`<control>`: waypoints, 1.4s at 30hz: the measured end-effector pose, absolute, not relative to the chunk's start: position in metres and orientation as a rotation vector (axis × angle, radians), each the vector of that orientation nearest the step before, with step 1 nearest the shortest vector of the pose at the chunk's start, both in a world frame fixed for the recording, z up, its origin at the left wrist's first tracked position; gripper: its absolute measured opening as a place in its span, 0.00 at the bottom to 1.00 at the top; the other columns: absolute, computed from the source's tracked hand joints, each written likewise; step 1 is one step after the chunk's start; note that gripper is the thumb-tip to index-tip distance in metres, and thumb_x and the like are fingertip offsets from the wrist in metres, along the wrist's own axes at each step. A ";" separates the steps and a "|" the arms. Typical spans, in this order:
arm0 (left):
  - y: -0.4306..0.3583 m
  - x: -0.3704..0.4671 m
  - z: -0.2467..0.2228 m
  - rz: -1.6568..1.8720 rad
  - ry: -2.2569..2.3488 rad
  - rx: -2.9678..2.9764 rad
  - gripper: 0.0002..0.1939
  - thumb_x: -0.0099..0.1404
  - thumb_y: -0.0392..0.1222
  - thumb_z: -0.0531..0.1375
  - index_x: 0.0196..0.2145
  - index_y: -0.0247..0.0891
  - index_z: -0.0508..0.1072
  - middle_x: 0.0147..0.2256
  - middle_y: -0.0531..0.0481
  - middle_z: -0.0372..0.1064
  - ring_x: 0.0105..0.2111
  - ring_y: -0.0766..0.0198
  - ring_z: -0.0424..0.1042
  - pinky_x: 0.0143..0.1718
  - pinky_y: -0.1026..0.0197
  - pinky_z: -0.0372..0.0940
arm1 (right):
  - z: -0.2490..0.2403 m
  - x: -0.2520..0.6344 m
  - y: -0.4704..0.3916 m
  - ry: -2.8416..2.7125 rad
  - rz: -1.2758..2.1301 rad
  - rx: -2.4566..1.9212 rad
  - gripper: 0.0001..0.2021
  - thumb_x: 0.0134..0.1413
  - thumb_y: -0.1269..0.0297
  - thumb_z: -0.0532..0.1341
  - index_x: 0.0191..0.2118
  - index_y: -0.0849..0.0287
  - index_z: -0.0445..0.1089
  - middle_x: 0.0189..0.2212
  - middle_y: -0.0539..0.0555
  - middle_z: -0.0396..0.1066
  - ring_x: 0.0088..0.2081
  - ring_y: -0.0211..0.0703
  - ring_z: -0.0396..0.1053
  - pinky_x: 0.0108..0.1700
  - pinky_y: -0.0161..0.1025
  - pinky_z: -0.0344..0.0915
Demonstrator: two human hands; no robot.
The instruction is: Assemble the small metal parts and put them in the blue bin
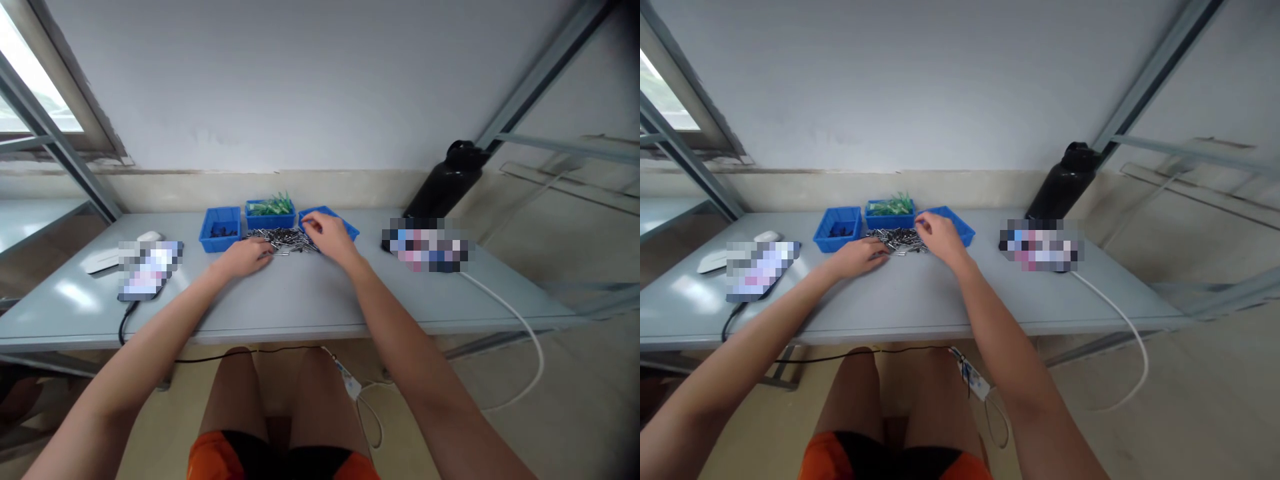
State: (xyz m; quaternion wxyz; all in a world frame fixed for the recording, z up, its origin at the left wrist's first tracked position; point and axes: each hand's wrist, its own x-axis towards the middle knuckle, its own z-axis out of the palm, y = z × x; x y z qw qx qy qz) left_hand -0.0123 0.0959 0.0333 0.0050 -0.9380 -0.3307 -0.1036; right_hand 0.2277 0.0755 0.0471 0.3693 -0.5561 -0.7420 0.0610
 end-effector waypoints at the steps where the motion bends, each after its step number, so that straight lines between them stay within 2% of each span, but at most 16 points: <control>1: 0.096 -0.013 0.033 -0.329 -1.039 -2.938 0.14 0.69 0.42 0.51 0.45 0.38 0.74 0.42 0.43 0.72 0.44 0.55 0.72 0.42 0.57 0.67 | 0.046 0.220 0.074 -1.995 0.216 -1.371 0.11 0.60 0.65 0.55 0.42 0.59 0.73 0.33 0.55 0.74 0.34 0.42 0.68 0.41 0.38 0.61; 3: 0.097 -0.013 0.032 -0.337 -1.051 -2.942 0.14 0.68 0.42 0.52 0.44 0.39 0.75 0.41 0.44 0.72 0.43 0.56 0.72 0.42 0.58 0.67 | 0.041 0.206 0.071 -2.182 0.271 -1.308 0.10 0.60 0.68 0.56 0.41 0.59 0.74 0.34 0.54 0.74 0.36 0.41 0.69 0.42 0.37 0.61; 6: 0.098 -0.014 0.032 -0.326 -1.074 -2.953 0.14 0.68 0.42 0.52 0.42 0.40 0.76 0.40 0.44 0.73 0.41 0.57 0.73 0.41 0.59 0.67 | 0.030 0.196 0.070 -2.356 0.176 -1.356 0.11 0.60 0.70 0.56 0.45 0.59 0.73 0.43 0.58 0.71 0.46 0.44 0.68 0.47 0.38 0.60; 10: 0.098 -0.013 0.033 -0.335 -1.100 -2.979 0.13 0.67 0.42 0.53 0.41 0.39 0.76 0.39 0.44 0.73 0.40 0.56 0.73 0.40 0.58 0.67 | 0.020 0.200 0.074 -2.421 0.125 -1.510 0.12 0.60 0.71 0.55 0.47 0.60 0.72 0.46 0.61 0.71 0.49 0.48 0.67 0.49 0.40 0.60; 18: 0.097 -0.011 0.036 -0.271 -1.137 -2.980 0.14 0.67 0.43 0.53 0.42 0.39 0.76 0.40 0.45 0.74 0.41 0.55 0.73 0.41 0.58 0.67 | 0.022 0.199 0.076 -2.445 0.126 -1.516 0.12 0.61 0.72 0.53 0.41 0.59 0.75 0.42 0.60 0.74 0.45 0.49 0.69 0.44 0.40 0.61; 27: 0.097 -0.009 0.030 -0.303 -1.135 -2.905 0.14 0.66 0.40 0.52 0.39 0.40 0.77 0.38 0.45 0.74 0.39 0.58 0.73 0.39 0.61 0.67 | 0.026 0.195 0.070 -2.387 0.057 -1.565 0.11 0.60 0.71 0.52 0.40 0.62 0.72 0.43 0.63 0.73 0.46 0.50 0.69 0.44 0.41 0.62; 36: 0.090 -0.003 0.033 -0.191 -1.288 -2.805 0.13 0.67 0.39 0.51 0.38 0.38 0.75 0.41 0.44 0.74 0.42 0.54 0.73 0.39 0.59 0.66 | 0.044 0.199 0.065 -2.215 0.305 -1.423 0.06 0.55 0.71 0.56 0.35 0.61 0.70 0.34 0.54 0.72 0.36 0.40 0.67 0.40 0.35 0.60; 40: 0.090 -0.006 0.038 -0.304 -1.388 -2.795 0.12 0.67 0.42 0.52 0.34 0.38 0.74 0.37 0.44 0.74 0.37 0.56 0.73 0.35 0.61 0.63 | 0.046 0.199 0.064 -2.208 0.411 -1.406 0.06 0.53 0.71 0.57 0.33 0.61 0.71 0.32 0.53 0.72 0.34 0.39 0.67 0.38 0.35 0.59; 42: 0.089 -0.008 0.044 -0.449 -1.372 -2.854 0.15 0.69 0.44 0.51 0.31 0.37 0.73 0.33 0.46 0.73 0.33 0.59 0.71 0.32 0.62 0.60 | 0.045 0.200 0.065 -2.204 0.450 -1.411 0.06 0.52 0.71 0.57 0.32 0.61 0.71 0.31 0.53 0.72 0.33 0.39 0.67 0.37 0.35 0.59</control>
